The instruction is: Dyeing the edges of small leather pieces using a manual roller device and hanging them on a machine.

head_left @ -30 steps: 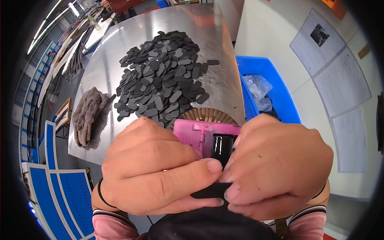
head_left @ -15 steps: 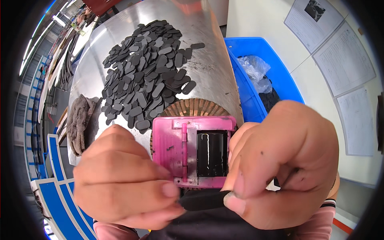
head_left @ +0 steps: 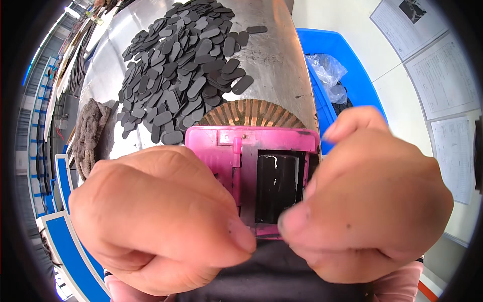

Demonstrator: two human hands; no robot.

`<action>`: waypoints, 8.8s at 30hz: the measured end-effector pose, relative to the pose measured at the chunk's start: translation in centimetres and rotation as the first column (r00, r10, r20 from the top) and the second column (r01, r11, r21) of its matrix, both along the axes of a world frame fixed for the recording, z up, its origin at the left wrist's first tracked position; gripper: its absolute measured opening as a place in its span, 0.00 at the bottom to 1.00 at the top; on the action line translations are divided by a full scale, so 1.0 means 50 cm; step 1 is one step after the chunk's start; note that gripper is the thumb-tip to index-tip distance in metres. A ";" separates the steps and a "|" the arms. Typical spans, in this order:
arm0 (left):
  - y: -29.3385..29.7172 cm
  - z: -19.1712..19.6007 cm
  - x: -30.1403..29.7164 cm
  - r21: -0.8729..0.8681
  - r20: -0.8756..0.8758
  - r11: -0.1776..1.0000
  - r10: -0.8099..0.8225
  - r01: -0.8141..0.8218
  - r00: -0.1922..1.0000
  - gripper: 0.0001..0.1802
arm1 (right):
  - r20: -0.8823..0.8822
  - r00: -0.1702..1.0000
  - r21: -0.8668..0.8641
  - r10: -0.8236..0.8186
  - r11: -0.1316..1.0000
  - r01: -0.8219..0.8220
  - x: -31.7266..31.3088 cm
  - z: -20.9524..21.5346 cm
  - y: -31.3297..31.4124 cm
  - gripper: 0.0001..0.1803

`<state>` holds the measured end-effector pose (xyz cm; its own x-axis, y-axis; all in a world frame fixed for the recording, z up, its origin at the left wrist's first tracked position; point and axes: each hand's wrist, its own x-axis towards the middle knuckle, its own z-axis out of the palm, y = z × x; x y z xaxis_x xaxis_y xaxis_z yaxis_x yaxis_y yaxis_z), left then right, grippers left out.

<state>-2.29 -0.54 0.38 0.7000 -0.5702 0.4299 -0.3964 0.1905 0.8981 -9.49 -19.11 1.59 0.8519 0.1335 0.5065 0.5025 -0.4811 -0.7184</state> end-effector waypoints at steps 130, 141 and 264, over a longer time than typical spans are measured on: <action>-0.041 0.047 -0.110 -0.308 -0.473 0.949 -0.084 -0.075 0.877 0.44 | 0.301 0.953 -0.052 -0.024 0.998 0.041 -0.073 -0.050 -0.092 0.30; -0.097 0.082 -0.152 -0.339 -0.417 0.938 -0.083 -0.070 0.905 0.38 | 0.356 0.914 0.054 -0.195 0.981 0.188 -0.131 -0.057 -0.129 0.23; 0.053 -0.012 -0.163 -0.509 -0.285 0.812 -0.473 0.287 0.834 0.54 | -0.233 0.907 0.789 0.352 0.614 -0.036 -0.131 0.042 0.043 0.23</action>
